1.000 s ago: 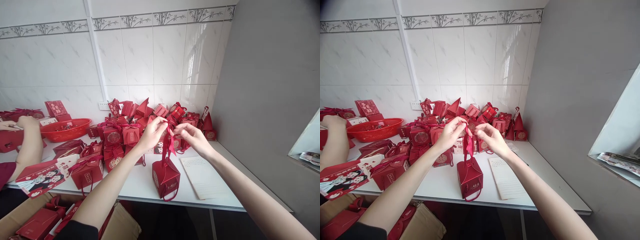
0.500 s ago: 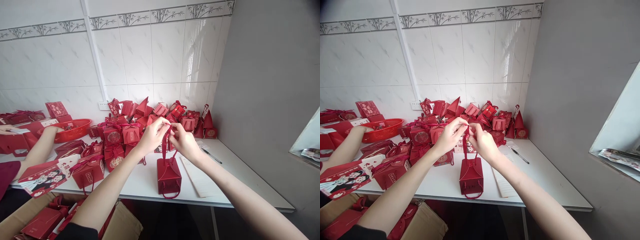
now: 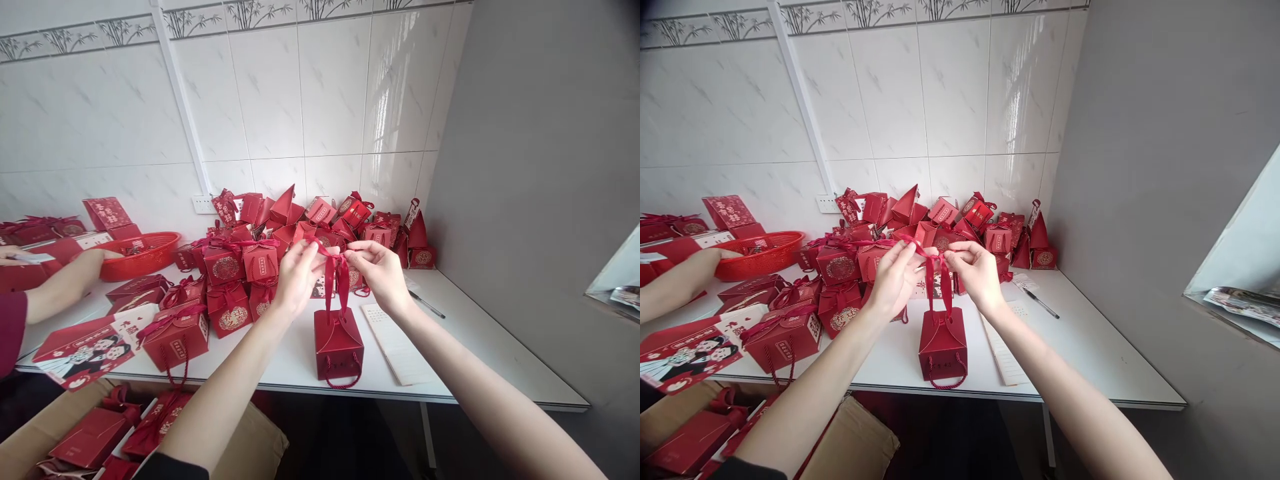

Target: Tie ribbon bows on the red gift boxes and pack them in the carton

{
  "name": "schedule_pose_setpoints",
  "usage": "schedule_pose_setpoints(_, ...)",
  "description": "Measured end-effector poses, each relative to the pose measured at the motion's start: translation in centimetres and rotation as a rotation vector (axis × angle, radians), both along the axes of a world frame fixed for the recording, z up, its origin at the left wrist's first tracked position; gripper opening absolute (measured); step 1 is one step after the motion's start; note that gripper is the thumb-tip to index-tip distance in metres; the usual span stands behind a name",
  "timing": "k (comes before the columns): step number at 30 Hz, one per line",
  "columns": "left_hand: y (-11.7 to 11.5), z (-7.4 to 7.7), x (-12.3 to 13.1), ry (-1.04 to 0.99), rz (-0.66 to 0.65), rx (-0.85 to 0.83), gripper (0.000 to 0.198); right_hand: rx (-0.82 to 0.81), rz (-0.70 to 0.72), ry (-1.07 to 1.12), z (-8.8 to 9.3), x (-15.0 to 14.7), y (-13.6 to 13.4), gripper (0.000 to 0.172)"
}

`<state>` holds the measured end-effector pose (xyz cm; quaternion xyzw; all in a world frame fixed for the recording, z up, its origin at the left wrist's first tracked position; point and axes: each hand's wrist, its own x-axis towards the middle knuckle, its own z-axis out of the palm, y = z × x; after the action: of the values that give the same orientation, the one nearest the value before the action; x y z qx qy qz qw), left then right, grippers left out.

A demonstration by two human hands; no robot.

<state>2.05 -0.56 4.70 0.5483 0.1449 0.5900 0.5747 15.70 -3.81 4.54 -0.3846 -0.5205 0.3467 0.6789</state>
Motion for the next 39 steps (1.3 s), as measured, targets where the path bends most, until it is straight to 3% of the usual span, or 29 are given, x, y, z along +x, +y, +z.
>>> schedule_pose_setpoints(4,-0.4,-1.8,-0.4,-0.118,0.114,-0.137,0.019,0.059,-0.182,0.017,-1.8,0.9,-0.5,0.032)
schedule_pose_setpoints(7,-0.6,-3.6,-1.6,-0.199,0.209,-0.203,0.017,0.033,-0.242,0.006,-3.4,2.4,-1.3,0.03)
schedule_pose_setpoints(16,0.3,-10.0,-6.9,-0.189,0.524,-0.511,0.018,-0.231,-0.304,-0.021,-7.3,6.8,-3.5,0.031)
schedule_pose_setpoints(22,-0.3,-11.8,-7.8,-0.062,0.576,-0.578,0.017,-0.412,-0.435,-0.16,-9.3,9.9,-4.6,0.033)
schedule_pose_setpoints(28,-1.4,-13.8,-9.0,-0.082,0.638,-0.683,0.012,-0.521,-0.418,-0.312,-10.6,11.4,-5.6,0.033)
schedule_pose_setpoints(32,-1.5,-14.6,-10.2,0.038,0.626,-0.649,0.015,-0.578,-0.359,-0.519,-11.1,11.8,-5.9,0.037)
schedule_pose_setpoints(34,-1.5,-14.4,-10.4,0.185,0.708,-0.573,0.021,-0.611,-0.394,-0.674,-11.1,11.6,-5.8,0.04)
schedule_pose_setpoints(37,-1.6,-13.3,-9.6,0.453,0.934,-0.24,0.036,-0.537,-0.482,-0.848,-10.5,9.9,-5.1,0.04)
schedule_pose_setpoints(39,-1.9,-12.4,-8.2,0.625,0.855,-0.028,0.031,-0.405,-0.383,-0.86,-9.8,7.9,-4.3,0.04)
